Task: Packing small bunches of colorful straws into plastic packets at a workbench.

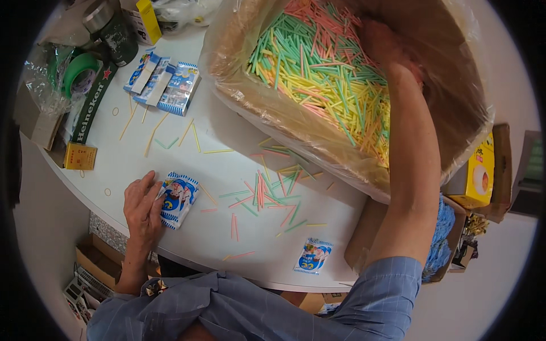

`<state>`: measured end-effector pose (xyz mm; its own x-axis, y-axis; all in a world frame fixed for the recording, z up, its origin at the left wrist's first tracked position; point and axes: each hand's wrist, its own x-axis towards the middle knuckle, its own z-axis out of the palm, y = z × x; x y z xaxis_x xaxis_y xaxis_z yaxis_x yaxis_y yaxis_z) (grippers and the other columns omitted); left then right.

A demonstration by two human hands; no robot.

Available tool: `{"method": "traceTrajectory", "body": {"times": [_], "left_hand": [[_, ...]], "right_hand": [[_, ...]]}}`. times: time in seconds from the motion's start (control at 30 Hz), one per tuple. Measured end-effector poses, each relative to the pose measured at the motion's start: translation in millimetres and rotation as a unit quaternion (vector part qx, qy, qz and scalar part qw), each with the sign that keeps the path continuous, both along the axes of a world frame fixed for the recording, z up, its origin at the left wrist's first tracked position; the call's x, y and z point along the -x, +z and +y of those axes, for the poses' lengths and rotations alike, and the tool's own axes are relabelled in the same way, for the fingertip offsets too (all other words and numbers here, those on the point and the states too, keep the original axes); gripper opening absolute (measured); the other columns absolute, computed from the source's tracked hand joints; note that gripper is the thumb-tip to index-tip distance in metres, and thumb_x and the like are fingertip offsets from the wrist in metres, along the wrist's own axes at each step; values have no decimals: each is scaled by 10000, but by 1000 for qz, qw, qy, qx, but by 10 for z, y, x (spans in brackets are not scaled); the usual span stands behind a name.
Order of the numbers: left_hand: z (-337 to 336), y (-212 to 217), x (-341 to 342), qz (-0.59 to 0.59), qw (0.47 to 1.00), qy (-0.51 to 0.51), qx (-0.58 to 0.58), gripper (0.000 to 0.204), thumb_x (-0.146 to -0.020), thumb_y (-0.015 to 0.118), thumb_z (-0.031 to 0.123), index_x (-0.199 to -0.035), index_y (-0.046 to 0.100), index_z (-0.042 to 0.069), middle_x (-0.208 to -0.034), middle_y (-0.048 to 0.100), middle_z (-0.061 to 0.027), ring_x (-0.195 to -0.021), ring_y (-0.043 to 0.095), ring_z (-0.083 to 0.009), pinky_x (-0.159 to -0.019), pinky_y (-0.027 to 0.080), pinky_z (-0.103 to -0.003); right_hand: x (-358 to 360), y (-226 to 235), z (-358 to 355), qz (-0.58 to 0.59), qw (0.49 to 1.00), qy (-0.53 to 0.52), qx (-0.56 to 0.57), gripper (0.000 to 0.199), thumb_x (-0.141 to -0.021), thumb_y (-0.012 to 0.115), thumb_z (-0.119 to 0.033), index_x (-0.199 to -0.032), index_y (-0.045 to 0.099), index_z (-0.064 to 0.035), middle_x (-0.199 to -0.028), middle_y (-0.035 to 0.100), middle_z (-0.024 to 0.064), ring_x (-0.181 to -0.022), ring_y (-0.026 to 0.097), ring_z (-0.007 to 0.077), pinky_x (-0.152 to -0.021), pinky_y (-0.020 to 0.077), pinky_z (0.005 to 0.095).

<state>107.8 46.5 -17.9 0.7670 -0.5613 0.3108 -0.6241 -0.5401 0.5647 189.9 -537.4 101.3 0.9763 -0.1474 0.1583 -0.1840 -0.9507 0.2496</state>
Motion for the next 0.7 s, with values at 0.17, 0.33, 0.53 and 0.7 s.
{"method": "traceTrajectory", "body": {"times": [0.17, 0.33, 0.53, 0.7], "left_hand": [[-31, -18, 23, 16, 999, 5, 40, 238, -818, 707, 27, -1049, 718, -33, -1186, 664, -225, -1016, 665, -351, -978, 439, -504], [3, 10, 33, 7, 999, 9, 52, 232, -839, 695, 30, -1062, 710, -35, -1181, 668, -218, -992, 674, -346, -978, 436, -505], [107, 121, 15, 37, 995, 39, 90, 223, -895, 656, 46, -1087, 688, -63, -1199, 662, -218, -1068, 641, -328, -987, 444, -454], [97, 261, -83, 102, 973, 87, 188, 218, -975, 584, 70, -1077, 682, -96, -1202, 662, -203, -1099, 613, -264, -955, 469, -346]], "right_hand": [[59, -34, -41, -55, 998, -4, -8, 299, -995, 484, -290, -1176, 618, -94, -1143, 631, 255, -1073, 592, 452, -908, 503, 507], [74, -83, -79, -85, 992, 67, 60, 303, -977, 499, -245, -1172, 603, -39, -1128, 647, 235, -1096, 567, 442, -937, 474, 459], [82, 3, -180, -125, 969, 4, -212, 322, -1031, 483, -311, -1174, 615, -54, -936, 623, 77, -953, 596, 244, -862, 466, 382], [321, 291, -193, -143, 960, -35, -239, 313, -1040, 488, -338, -1107, 619, -61, -898, 588, -3, -874, 596, 143, -781, 486, 318]]}}
